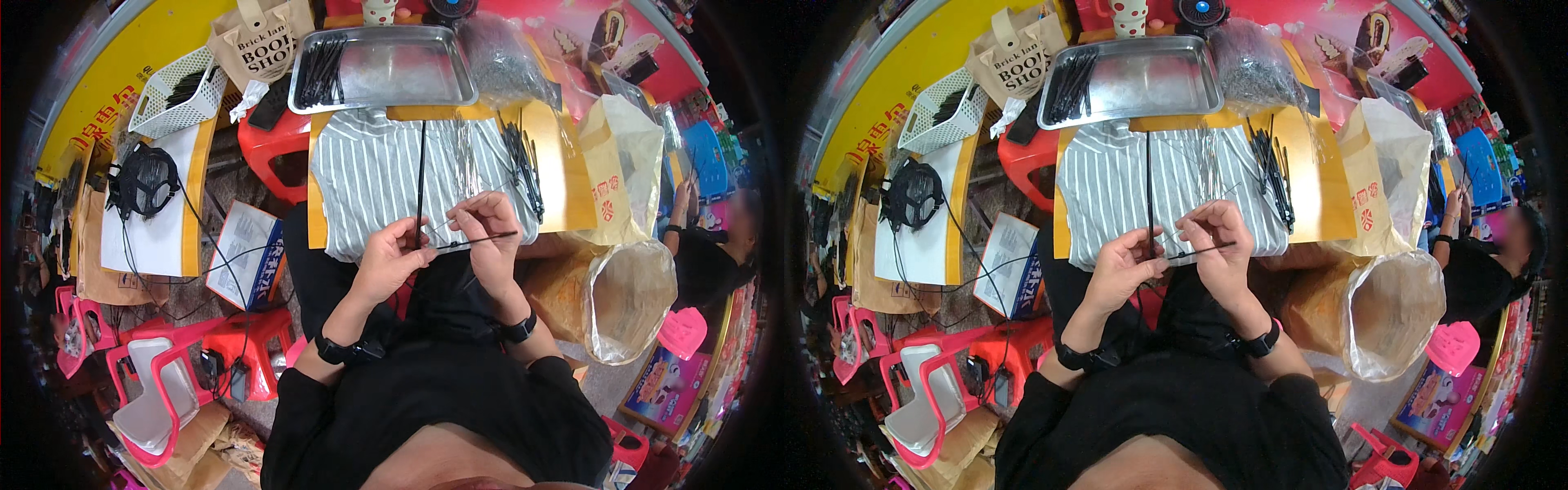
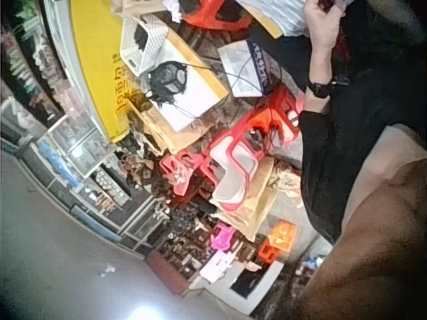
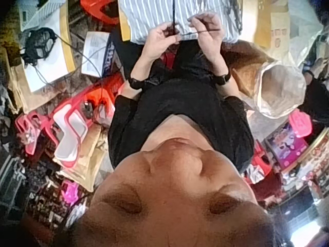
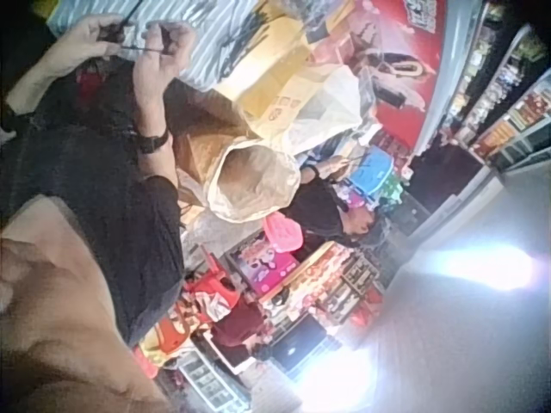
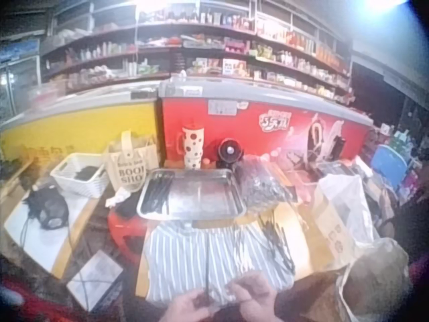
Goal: Inspecting, sorting, and bundling long thin sticks for packaging.
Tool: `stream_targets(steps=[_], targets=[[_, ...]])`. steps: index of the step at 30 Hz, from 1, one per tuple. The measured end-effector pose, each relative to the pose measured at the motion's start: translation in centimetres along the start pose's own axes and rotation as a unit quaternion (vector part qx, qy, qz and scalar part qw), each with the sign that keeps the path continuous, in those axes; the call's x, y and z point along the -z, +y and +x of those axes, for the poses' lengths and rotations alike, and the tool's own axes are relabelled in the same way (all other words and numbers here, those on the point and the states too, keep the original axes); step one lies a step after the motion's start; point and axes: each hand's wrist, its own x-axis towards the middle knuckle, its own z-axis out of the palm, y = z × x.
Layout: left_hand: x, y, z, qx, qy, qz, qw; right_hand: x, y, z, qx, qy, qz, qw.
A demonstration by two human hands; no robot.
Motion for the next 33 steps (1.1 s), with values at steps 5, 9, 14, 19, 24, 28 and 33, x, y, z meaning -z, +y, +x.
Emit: stream_targets(steps=[5,9,14,19,24,28,33], targets=[[-0.2,-0.3,0.0,-0.051,-0.014,0.081,0.995,0.4,-1.2,0.7,-0.029,-0.022,-0.024,0.999],[-0.2,0.2,0.0,0.003,0.006,0.084,0.996,0.8,-1.7,1.7,-0.041,-0.063,-0.057,0.996],[0.0,0.0,0.0,-0.010,0.018,0.091,0.996,1.3,-2.1,2.6,-0.044,-0.079,-0.032,0.995],[0.5,-0.2,-0.1,-0.012,0.024,0.125,0.992,3.8,-3.5,4.2,-0.199,-0.146,0.031,0.968],[0.3,0.0,-0.1,-0.065,0.042,0.187,0.979,3.9,-6.0,5.1,-0.273,-0.179,0.002,0.945],[0.8,-0.3,0.0,-0.083,0.027,0.210,0.974,4.3,-6.9,5.9,-0.310,-0.188,0.002,0.932],[0.5,0.4,-0.3,-0.057,0.009,0.161,0.985,4.5,-7.1,6.2,-0.292,-0.216,-0.008,0.932]])
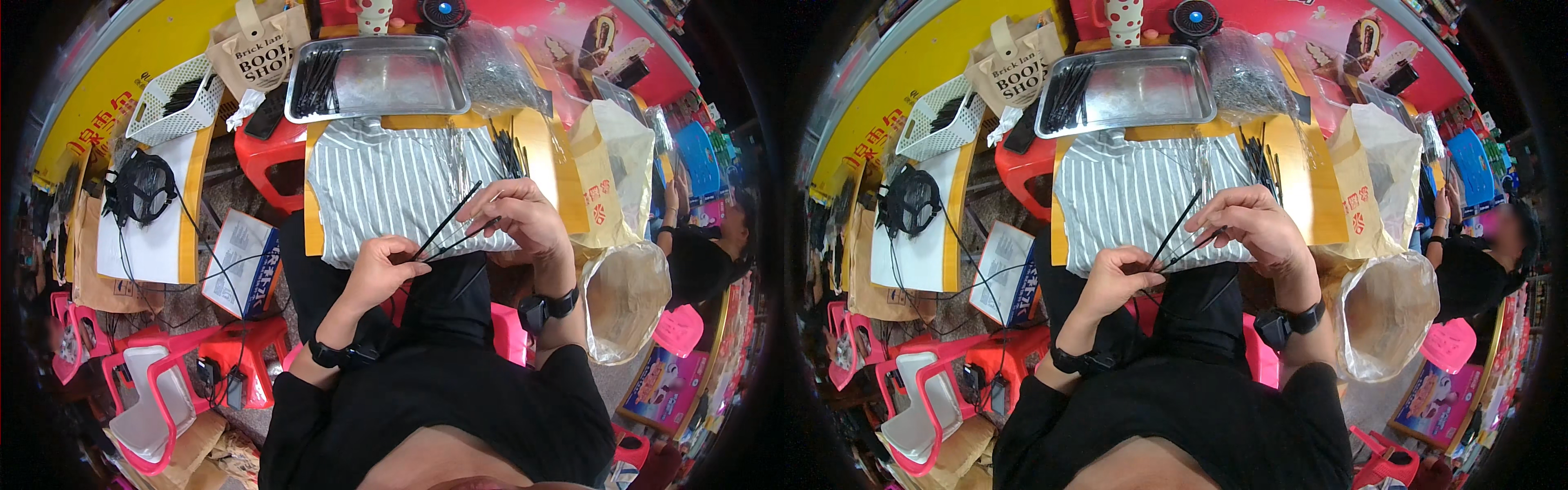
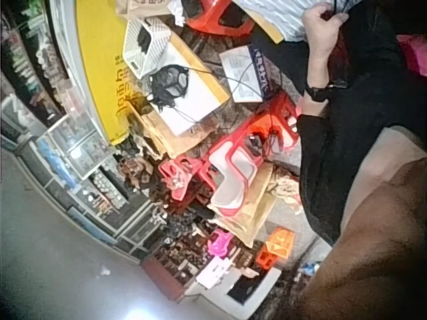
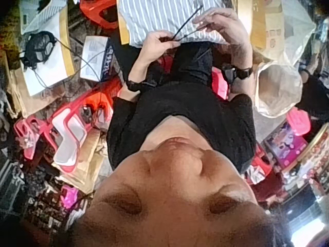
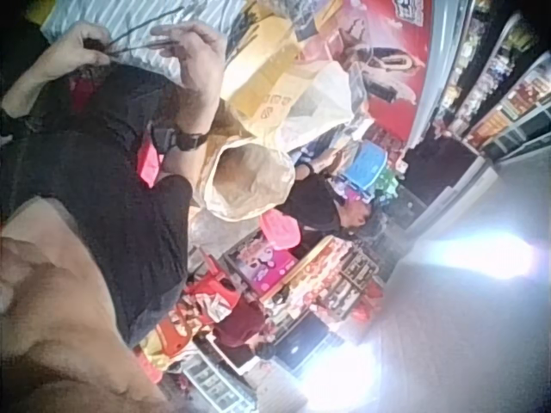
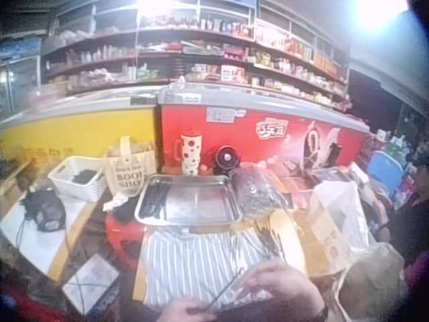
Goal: Inspecting, sorting, and bundling long thin sticks for packaging.
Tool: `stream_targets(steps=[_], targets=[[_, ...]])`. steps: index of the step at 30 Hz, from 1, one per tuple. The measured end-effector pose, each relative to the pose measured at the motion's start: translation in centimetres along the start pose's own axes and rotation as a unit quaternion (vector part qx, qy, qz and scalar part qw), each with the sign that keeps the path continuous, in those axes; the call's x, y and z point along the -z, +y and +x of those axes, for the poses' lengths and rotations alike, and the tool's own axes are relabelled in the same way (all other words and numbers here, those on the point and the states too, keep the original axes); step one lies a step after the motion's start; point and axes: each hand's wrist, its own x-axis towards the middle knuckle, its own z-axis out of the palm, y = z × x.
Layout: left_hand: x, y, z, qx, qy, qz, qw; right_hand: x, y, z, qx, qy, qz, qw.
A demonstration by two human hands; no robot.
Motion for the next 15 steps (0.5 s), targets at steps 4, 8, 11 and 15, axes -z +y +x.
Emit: stream_targets(steps=[4,8,11,15], targets=[[0.4,-0.1,-0.1,0.011,-0.033,0.032,0.999,0.2,0.1,-0.1,0.009,-0.023,-0.012,1.000],[0.5,0.2,-0.2,0.042,-0.034,0.032,0.998,0.0,-0.4,-0.3,0.006,-0.008,-0.095,0.995],[0.7,-0.3,-0.1,0.064,-0.033,-0.002,0.997,-0.5,-0.6,-0.8,0.012,0.005,-0.138,0.990],[0.9,-0.4,-0.1,0.085,-0.033,-0.056,0.994,-1.0,-0.8,-0.7,0.015,0.014,-0.187,0.982]])
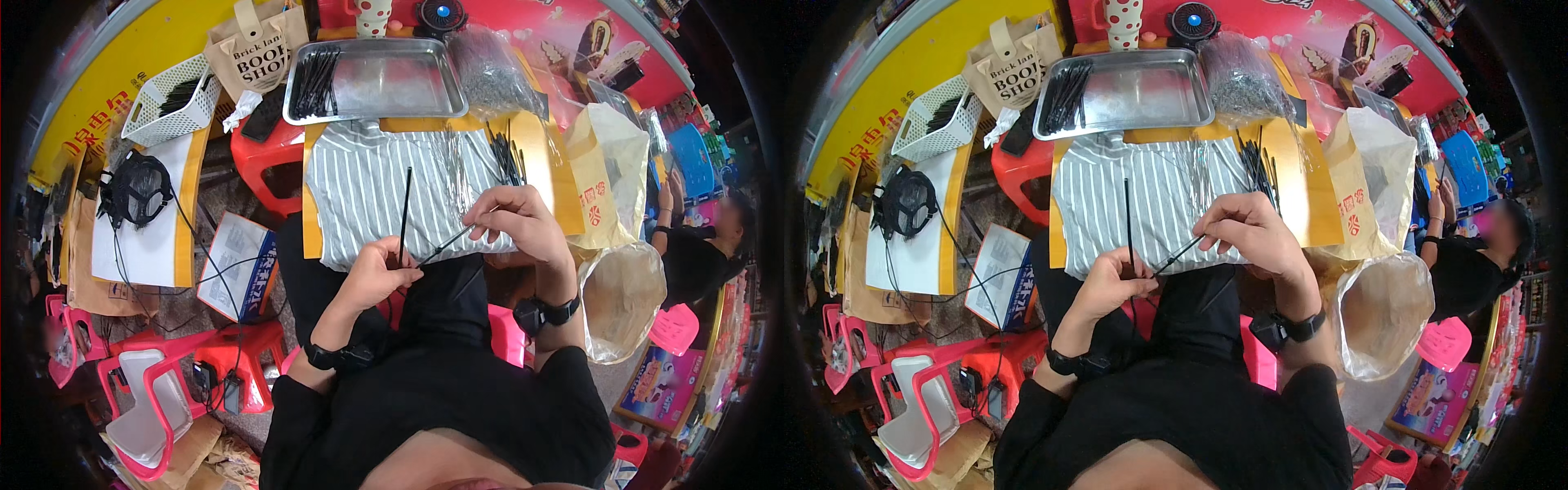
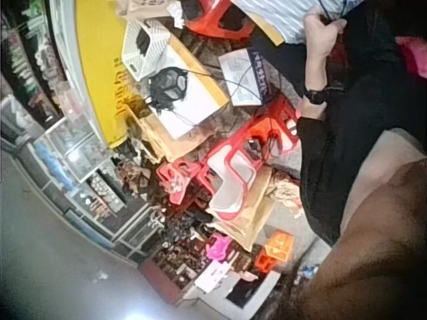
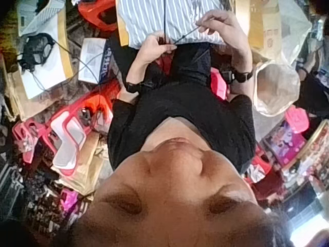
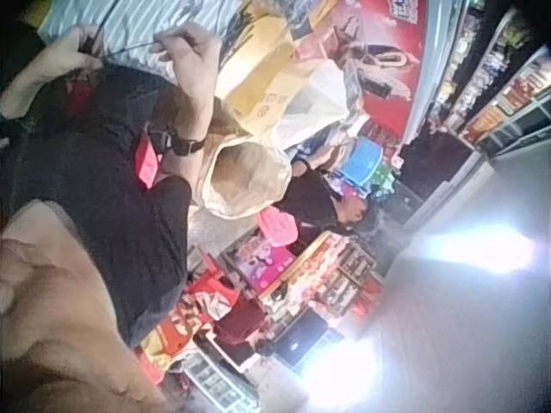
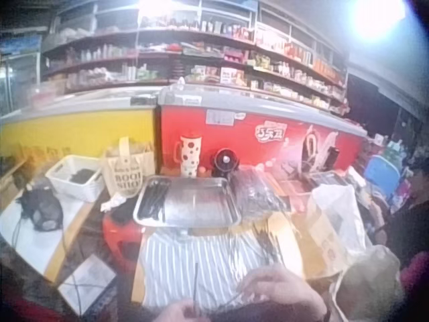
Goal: Inspecting, sorting, and bundling long thin sticks for packaging.
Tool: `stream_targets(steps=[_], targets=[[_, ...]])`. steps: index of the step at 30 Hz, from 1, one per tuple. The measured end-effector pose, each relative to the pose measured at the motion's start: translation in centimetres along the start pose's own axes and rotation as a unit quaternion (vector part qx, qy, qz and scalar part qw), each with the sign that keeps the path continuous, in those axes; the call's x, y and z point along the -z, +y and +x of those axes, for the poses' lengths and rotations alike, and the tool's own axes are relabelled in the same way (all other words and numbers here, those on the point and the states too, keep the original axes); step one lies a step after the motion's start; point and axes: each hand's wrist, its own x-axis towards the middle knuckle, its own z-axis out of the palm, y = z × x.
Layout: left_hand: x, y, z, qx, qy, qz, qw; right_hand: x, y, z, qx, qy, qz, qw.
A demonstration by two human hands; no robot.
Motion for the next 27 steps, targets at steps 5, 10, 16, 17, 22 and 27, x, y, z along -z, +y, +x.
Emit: stream_targets(steps=[5,10,16,17,22,27], targets=[[-1.0,1.5,-0.1,-0.005,-0.015,-0.093,0.995,-1.1,-0.1,0.4,0.043,0.011,0.003,0.999],[-0.6,1.2,0.0,0.037,-0.039,-0.172,0.984,-1.8,-0.4,0.7,0.072,0.025,0.009,0.997],[-0.6,0.5,0.0,0.010,-0.025,-0.179,0.983,-2.4,-0.1,0.9,0.073,0.054,0.049,0.995],[-0.5,0.4,0.0,0.007,-0.024,-0.182,0.983,-2.4,0.1,1.0,0.074,0.055,0.061,0.994],[-0.6,0.4,0.1,0.010,-0.024,-0.192,0.981,-3.3,1.3,1.4,0.082,0.086,0.130,0.984],[-0.9,-0.3,0.5,-0.015,0.010,-0.205,0.979,-6.4,3.9,1.7,0.085,0.169,0.180,0.965]])
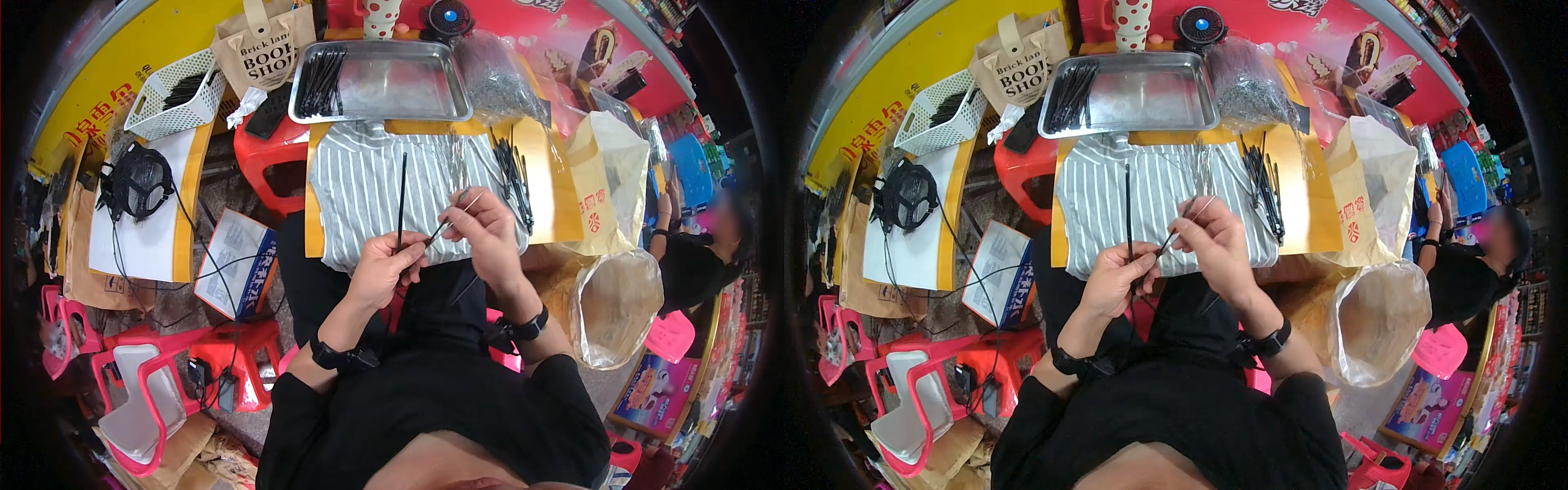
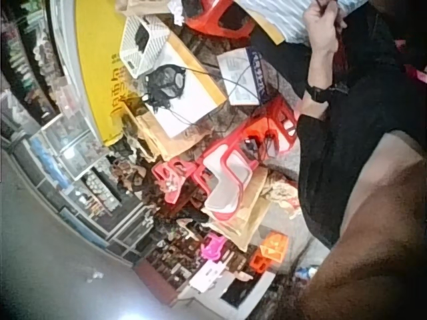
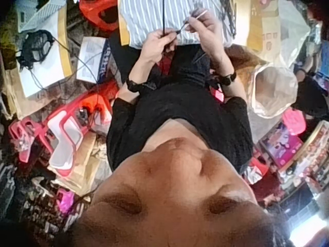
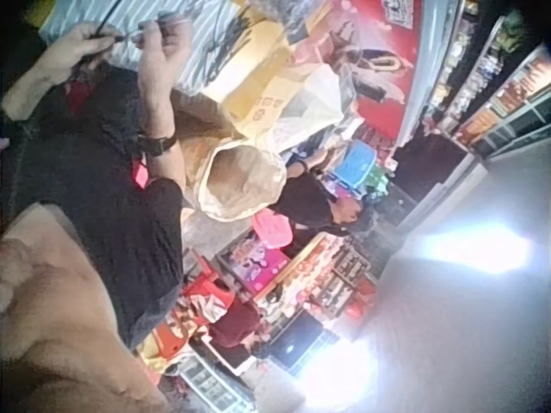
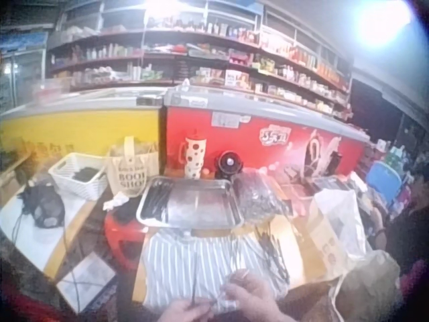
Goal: Inspecting, sorting, and bundling long thin sticks for packaging.
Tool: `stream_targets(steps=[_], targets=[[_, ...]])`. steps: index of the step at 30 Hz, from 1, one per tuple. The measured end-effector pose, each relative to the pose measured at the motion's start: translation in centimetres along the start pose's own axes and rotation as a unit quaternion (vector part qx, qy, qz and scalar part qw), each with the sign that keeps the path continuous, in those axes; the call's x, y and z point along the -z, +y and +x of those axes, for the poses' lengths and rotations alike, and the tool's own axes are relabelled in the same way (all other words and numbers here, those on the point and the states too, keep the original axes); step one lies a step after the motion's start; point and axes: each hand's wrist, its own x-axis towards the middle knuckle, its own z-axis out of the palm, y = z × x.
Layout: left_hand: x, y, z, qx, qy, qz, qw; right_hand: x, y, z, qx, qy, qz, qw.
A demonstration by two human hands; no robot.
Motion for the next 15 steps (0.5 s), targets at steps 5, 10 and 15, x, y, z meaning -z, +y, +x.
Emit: stream_targets(steps=[5,10,15], targets=[[-0.6,0.3,0.0,-0.009,0.006,0.009,1.000,-0.8,1.4,-0.8,0.047,-0.004,-0.050,0.998],[-0.5,0.2,-0.1,-0.027,0.006,0.028,0.999,-0.3,1.8,-0.8,0.177,0.037,-0.225,0.957],[-0.6,0.3,-0.2,-0.027,-0.019,0.026,0.999,-1.2,0.8,-0.6,0.324,0.112,-0.273,0.899]])
